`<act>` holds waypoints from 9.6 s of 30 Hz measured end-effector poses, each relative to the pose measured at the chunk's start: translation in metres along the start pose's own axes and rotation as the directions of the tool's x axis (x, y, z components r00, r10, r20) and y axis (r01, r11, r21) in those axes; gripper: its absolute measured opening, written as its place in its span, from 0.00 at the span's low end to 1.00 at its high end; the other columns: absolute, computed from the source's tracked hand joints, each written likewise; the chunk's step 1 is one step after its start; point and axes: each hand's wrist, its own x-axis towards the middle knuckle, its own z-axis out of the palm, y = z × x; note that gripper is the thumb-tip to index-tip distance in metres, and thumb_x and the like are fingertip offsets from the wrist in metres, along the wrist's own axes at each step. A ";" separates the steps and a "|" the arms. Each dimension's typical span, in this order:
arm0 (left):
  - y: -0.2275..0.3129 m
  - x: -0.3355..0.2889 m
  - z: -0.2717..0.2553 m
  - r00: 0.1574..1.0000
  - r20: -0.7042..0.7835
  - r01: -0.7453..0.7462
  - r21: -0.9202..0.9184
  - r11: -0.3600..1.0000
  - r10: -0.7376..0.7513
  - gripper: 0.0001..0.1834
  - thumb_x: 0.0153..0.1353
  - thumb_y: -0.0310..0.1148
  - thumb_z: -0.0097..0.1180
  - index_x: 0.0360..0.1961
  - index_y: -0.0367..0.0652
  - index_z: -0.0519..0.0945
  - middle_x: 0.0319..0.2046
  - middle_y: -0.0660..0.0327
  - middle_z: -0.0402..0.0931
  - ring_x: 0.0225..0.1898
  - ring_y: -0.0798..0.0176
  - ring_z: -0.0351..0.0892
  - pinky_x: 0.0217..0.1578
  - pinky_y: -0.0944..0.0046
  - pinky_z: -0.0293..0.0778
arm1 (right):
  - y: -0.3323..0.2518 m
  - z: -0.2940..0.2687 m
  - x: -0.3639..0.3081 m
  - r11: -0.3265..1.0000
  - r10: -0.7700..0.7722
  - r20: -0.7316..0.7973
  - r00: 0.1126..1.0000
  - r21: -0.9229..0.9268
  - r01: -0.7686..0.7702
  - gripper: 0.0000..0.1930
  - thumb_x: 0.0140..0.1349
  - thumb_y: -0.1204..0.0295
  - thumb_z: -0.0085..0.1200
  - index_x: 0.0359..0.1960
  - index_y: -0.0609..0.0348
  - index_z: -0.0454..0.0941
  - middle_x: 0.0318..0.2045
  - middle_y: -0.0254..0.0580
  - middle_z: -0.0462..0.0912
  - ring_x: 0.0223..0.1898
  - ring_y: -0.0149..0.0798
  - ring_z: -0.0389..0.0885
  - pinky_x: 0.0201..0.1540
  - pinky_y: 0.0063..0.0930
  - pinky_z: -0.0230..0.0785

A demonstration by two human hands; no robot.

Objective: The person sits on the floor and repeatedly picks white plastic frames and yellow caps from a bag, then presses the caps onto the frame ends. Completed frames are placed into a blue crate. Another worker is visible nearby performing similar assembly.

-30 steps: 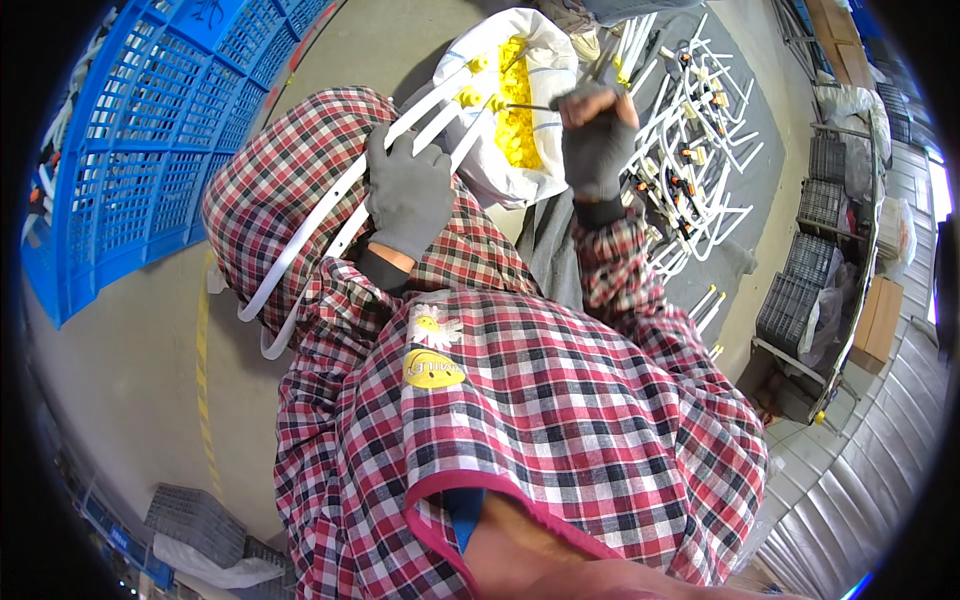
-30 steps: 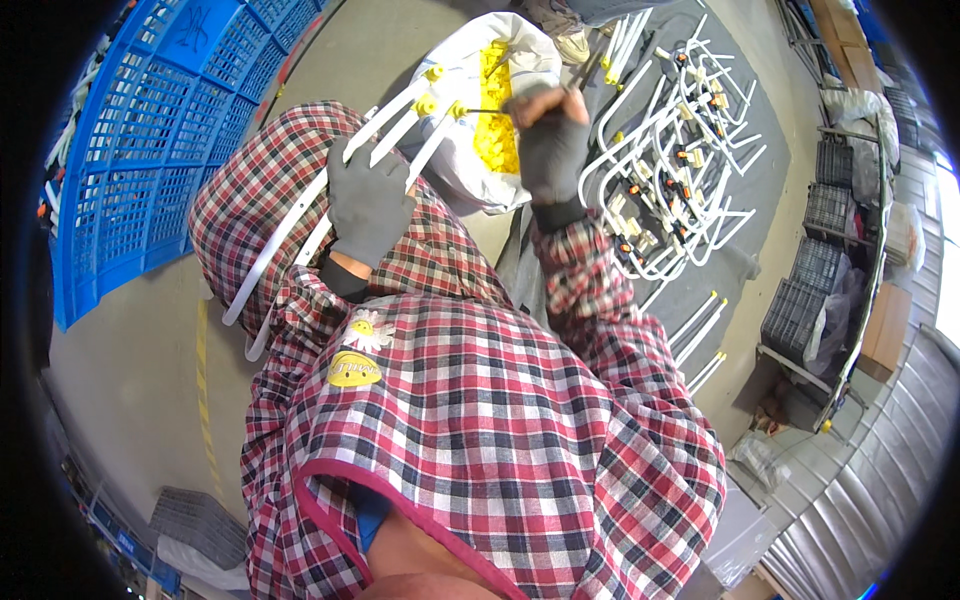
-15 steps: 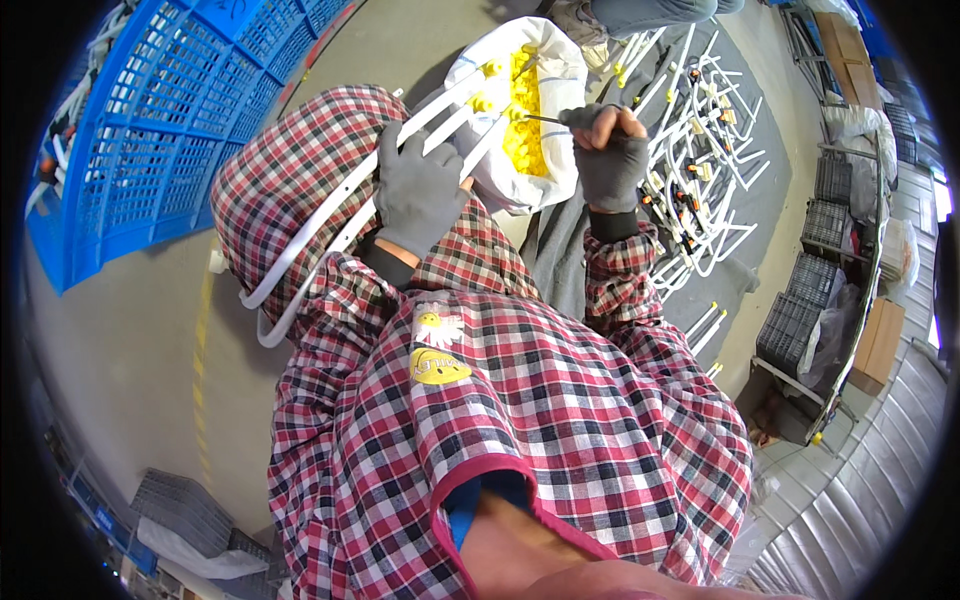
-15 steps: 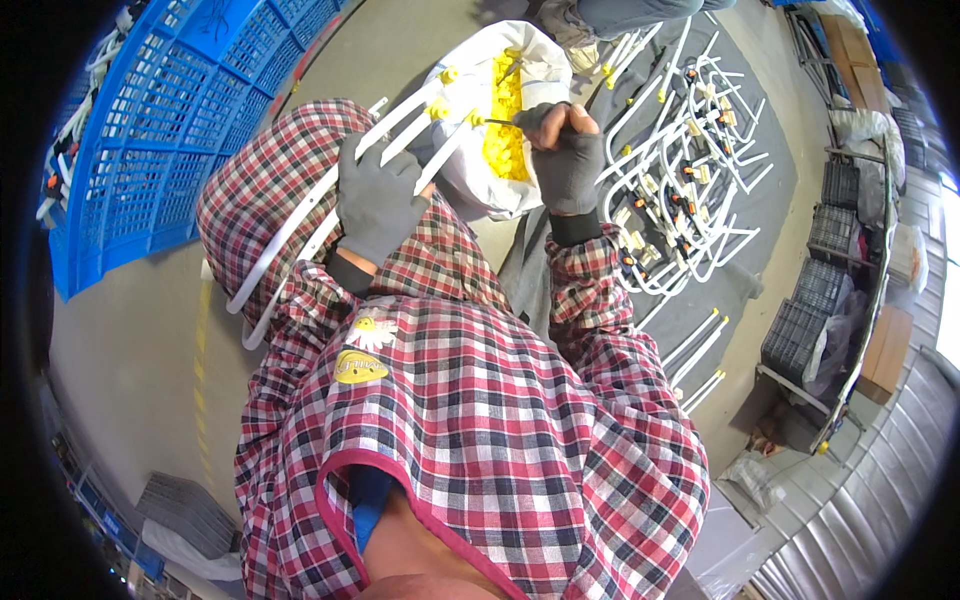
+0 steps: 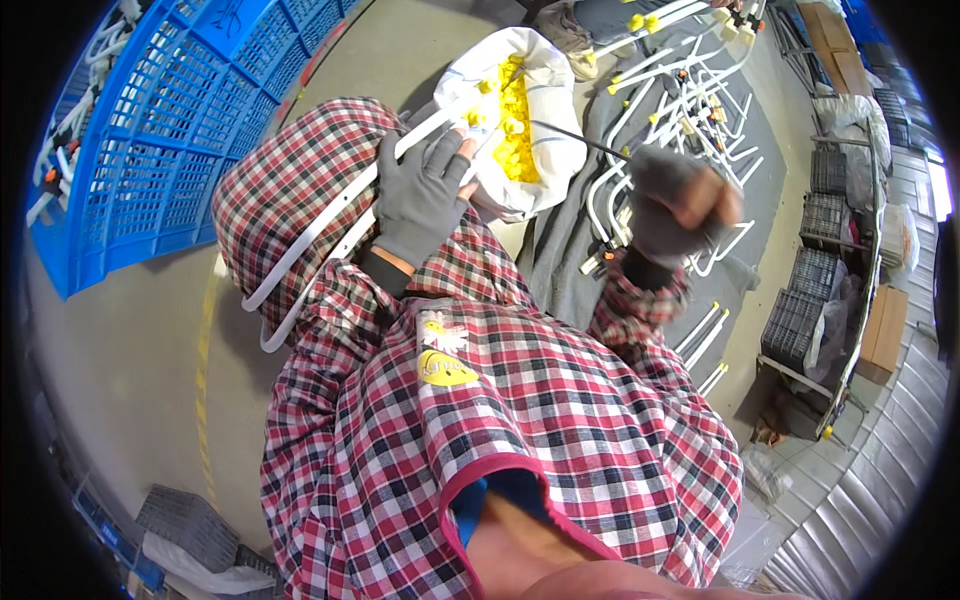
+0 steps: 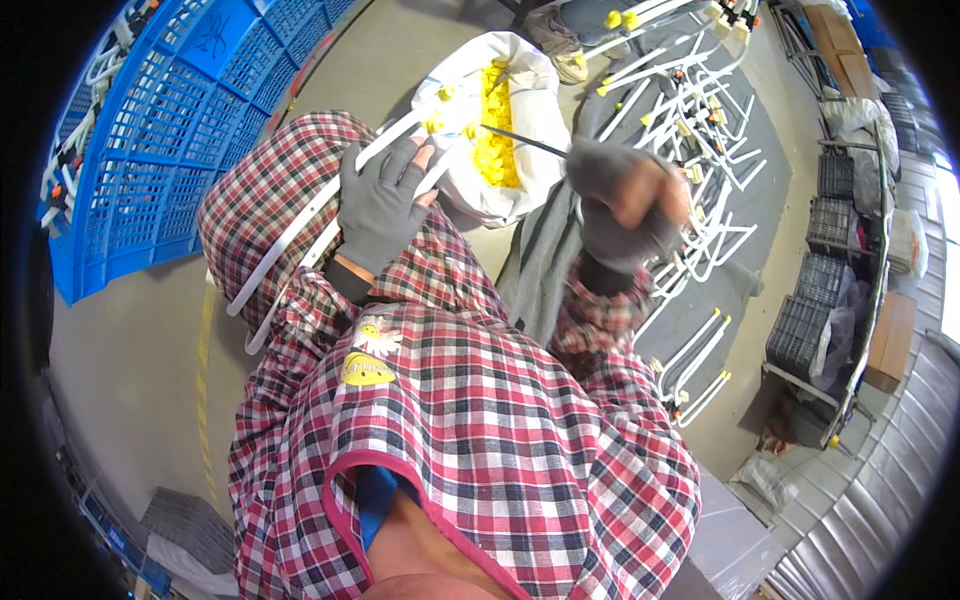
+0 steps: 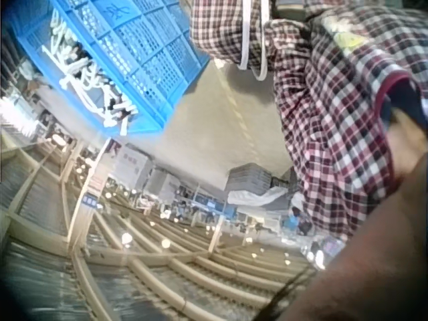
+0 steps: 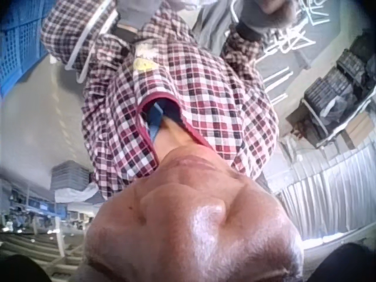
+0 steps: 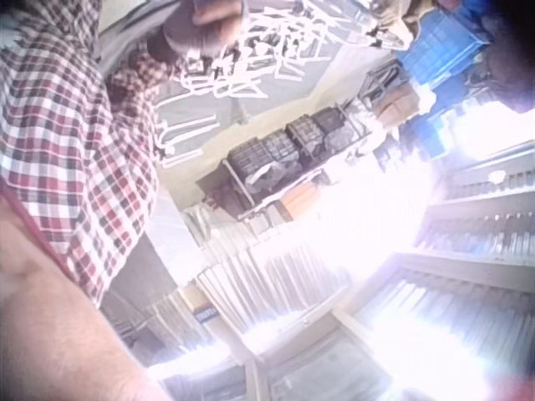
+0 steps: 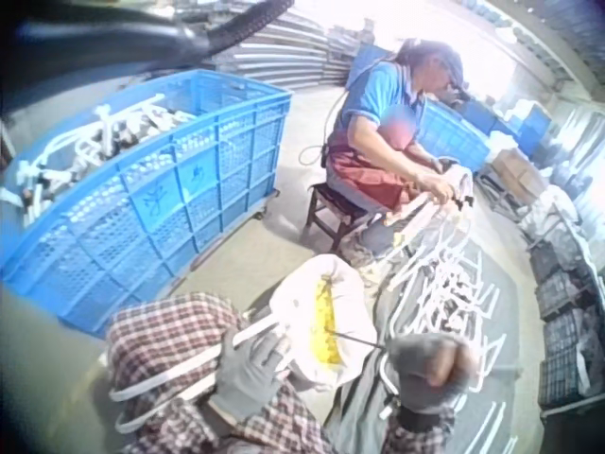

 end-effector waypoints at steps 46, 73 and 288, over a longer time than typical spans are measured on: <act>0.008 0.018 -0.012 0.943 0.065 0.331 -0.085 0.940 -0.326 0.09 0.62 0.30 0.59 0.42 0.40 0.83 0.26 0.55 0.84 0.35 0.56 0.83 0.56 0.54 0.66 | 0.114 -0.003 0.005 0.960 0.273 0.065 0.960 -0.083 -0.268 0.27 0.73 0.51 0.37 0.23 0.61 0.69 0.22 0.39 0.67 0.30 0.39 0.64 0.50 0.39 0.61; 0.007 0.018 -0.006 0.975 -0.123 0.181 -0.050 0.982 -0.186 0.14 0.66 0.29 0.52 0.49 0.42 0.84 0.43 0.61 0.82 0.48 0.61 0.80 0.68 0.44 0.60 | -0.049 0.052 0.020 0.957 -0.014 0.438 0.899 -0.255 0.139 0.25 0.73 0.54 0.39 0.15 0.47 0.61 0.14 0.24 0.61 0.19 0.28 0.60 0.25 0.29 0.51; -0.025 0.002 -0.031 0.955 -0.058 0.298 0.203 0.933 -0.292 0.30 0.52 0.52 0.70 0.53 0.47 0.83 0.52 0.62 0.75 0.58 0.57 0.70 0.69 0.31 0.49 | 0.121 -0.050 -0.033 0.416 0.167 -0.054 0.984 -0.901 -0.120 0.19 0.62 0.82 0.49 0.55 0.59 0.80 0.62 0.47 0.73 0.43 0.37 0.82 0.48 0.29 0.76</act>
